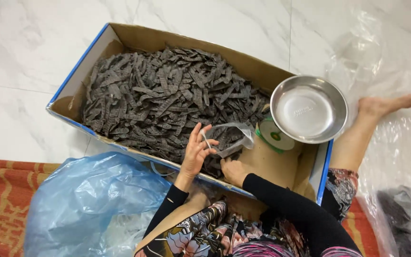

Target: The person puts dried bark strips into a plastic bag, placing the bag on a scale to check its weight and adding or removing strips until the bag is full.

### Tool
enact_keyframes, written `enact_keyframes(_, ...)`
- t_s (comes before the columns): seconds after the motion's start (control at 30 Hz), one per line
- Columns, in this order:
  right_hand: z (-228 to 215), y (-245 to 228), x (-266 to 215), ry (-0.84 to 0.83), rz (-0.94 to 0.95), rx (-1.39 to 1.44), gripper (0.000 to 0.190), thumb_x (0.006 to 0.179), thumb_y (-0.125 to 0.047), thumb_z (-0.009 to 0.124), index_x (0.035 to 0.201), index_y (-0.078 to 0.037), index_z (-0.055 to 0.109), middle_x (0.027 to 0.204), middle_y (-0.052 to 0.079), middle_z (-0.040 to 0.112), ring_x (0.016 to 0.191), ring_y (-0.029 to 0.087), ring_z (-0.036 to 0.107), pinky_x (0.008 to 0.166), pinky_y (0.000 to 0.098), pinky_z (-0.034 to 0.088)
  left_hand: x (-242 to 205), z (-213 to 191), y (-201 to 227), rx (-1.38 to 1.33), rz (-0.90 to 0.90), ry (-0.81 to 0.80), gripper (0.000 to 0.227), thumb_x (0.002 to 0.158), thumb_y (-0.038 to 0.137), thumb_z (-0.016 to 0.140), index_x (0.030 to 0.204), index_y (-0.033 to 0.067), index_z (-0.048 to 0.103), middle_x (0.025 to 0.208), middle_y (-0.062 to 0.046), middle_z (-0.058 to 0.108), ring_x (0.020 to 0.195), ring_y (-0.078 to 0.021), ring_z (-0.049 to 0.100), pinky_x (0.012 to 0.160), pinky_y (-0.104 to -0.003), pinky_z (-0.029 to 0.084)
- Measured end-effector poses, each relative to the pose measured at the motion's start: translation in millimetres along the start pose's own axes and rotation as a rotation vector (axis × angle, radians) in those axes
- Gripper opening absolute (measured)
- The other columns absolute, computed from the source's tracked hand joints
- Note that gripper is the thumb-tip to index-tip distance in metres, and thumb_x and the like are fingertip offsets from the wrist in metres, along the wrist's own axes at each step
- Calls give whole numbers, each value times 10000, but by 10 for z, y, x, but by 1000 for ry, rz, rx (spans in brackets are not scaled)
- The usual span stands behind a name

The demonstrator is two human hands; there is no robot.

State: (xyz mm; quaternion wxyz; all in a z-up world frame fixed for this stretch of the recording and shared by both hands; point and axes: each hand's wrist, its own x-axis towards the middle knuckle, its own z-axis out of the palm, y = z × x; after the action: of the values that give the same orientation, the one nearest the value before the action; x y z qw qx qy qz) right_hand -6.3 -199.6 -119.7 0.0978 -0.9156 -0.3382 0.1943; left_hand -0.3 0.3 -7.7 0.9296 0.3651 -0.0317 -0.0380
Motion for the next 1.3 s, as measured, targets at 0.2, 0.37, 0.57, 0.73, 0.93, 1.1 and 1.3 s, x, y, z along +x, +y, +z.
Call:
enact_keyframes(0.2, 393, 176, 258, -83, 48, -54, 355, 812, -212, 726, 1075, 6, 626, 891, 180, 740, 841, 354, 740, 705, 465, 584, -5, 90, 77, 30, -13, 26, 844, 963, 191, 658, 1647, 70, 178, 1602, -215, 389, 1105, -287, 668, 802, -353, 611)
enact_keyframes(0.37, 319, 362, 123, -61, -21, -191, 182, 871, -263, 684, 922, -89, 691, 899, 146, 738, 876, 336, 738, 769, 469, 555, -13, 110, 94, 29, -11, 20, 863, 954, 225, 666, 1647, 72, 175, 1602, -212, 390, 1105, -280, 666, 810, -353, 610)
enact_keyframes(0.57, 277, 712, -188, 75, -8, -100, 219, 796, -42, 609, 1014, -19, 621, 905, 194, 696, 836, 378, 712, 716, 473, 560, -19, 72, 77, 31, -15, 14, 881, 951, 255, 677, 1650, 77, 171, 1607, -212, 385, 1120, -279, 663, 820, -355, 606)
enact_keyframes(0.73, 252, 1271, -667, -124, 80, -96, 158, 926, -114, 536, 1047, -91, 635, 979, 189, 722, 939, 381, 691, 810, 491, 554, 15, -17, 7, 3, 7, -21, 828, 984, 227, 665, 1650, 90, 193, 1625, -203, 358, 1148, -293, 654, 833, -366, 603)
enact_keyframes(0.93, -633, 1283, -1265, 108, -50, 390, 591, 710, 23, 678, 1290, -7, 569, 1158, 266, 657, 1060, 424, 622, 908, 466, 507, -24, -68, -19, 17, 10, -47, 812, 1013, 236, 658, 1666, 104, 194, 1657, -189, 343, 1164, -288, 659, 844, -345, 597)
enact_keyframes(1.1, -1379, 834, -1073, 101, 39, 786, 470, 864, 52, 632, 1327, -16, 587, 1133, 185, 693, 1040, 248, 660, 950, 367, 527, -19, 29, 41, 59, -19, -9, 835, 1000, 238, 669, 1671, 97, 192, 1656, -202, 344, 1110, -267, 666, 794, -319, 579)
enact_keyframes(1.3, -1503, 443, -257, 307, -105, 933, 450, 897, -44, 748, 1322, -49, 599, 1248, 101, 697, 1135, 184, 648, 977, 331, 508, -42, 71, 80, 61, -34, -10, 843, 992, 240, 671, 1671, 89, 194, 1653, -205, 349, 1042, -245, 671, 758, -300, 562)
